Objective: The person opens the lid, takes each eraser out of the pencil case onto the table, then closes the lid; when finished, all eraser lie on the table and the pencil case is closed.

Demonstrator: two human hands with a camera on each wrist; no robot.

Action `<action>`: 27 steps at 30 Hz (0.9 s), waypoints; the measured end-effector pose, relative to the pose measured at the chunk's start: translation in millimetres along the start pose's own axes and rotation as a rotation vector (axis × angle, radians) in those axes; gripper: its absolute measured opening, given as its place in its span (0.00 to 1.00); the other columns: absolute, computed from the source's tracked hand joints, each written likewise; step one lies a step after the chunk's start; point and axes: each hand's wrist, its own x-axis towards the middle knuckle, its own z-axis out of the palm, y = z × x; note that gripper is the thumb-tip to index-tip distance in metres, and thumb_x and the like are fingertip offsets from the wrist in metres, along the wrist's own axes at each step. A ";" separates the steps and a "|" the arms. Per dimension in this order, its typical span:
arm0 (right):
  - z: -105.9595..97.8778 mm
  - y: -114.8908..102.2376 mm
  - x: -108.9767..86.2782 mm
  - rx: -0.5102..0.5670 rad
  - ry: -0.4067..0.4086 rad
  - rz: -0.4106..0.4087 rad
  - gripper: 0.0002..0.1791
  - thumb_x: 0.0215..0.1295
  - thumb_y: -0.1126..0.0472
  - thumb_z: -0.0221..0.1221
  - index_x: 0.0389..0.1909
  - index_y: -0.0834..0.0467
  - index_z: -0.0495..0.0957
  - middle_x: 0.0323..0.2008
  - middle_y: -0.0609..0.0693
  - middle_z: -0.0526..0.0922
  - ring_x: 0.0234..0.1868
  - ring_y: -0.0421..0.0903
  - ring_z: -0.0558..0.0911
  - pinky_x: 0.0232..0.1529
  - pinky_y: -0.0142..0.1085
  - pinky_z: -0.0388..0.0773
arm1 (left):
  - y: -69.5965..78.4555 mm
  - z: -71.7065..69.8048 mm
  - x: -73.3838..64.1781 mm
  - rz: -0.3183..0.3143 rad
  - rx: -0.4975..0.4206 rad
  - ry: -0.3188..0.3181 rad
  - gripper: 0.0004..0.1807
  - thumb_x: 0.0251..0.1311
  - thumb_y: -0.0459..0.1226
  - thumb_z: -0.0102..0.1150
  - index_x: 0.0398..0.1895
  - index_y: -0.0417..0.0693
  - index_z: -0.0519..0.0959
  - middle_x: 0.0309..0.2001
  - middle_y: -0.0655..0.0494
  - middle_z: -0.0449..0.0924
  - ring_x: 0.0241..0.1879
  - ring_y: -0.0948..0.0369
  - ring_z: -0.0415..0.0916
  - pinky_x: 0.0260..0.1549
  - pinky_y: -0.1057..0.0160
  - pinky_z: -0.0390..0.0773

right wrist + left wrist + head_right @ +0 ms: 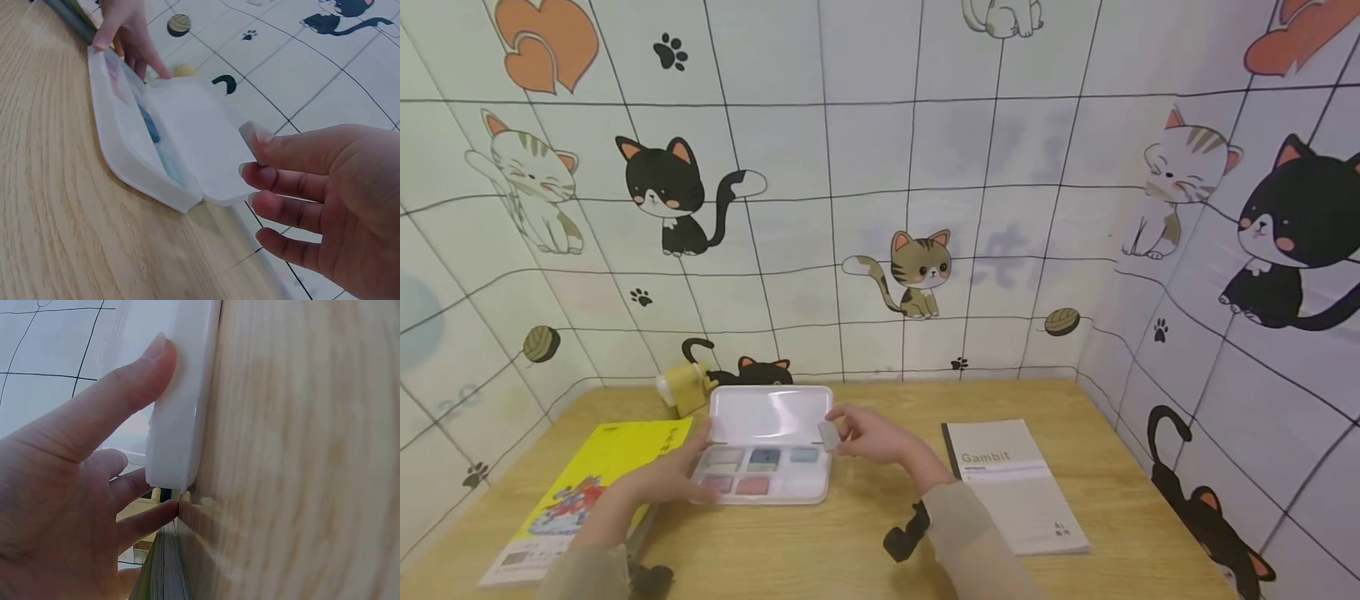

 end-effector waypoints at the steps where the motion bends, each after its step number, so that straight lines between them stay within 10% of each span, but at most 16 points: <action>1: -0.9 0.8 -1.7 0.008 0.009 -0.004 0.24 0.64 0.66 0.62 0.60 0.58 0.69 0.35 0.49 0.77 0.33 0.44 0.76 0.34 0.35 0.74 | 0.5 -0.4 -0.5 0.005 -0.002 0.001 0.70 0.39 0.51 0.77 0.77 0.43 0.36 0.75 0.36 0.41 0.70 0.38 0.47 0.65 0.33 0.47; 27: -12.8 16.2 -17.7 -0.022 0.144 0.090 0.24 0.63 0.61 0.65 0.58 0.58 0.72 0.39 0.49 0.76 0.36 0.46 0.76 0.35 0.38 0.76 | 2.7 -3.4 -3.4 0.008 -0.002 -0.004 0.69 0.41 0.50 0.77 0.77 0.43 0.37 0.75 0.35 0.43 0.70 0.37 0.48 0.65 0.34 0.48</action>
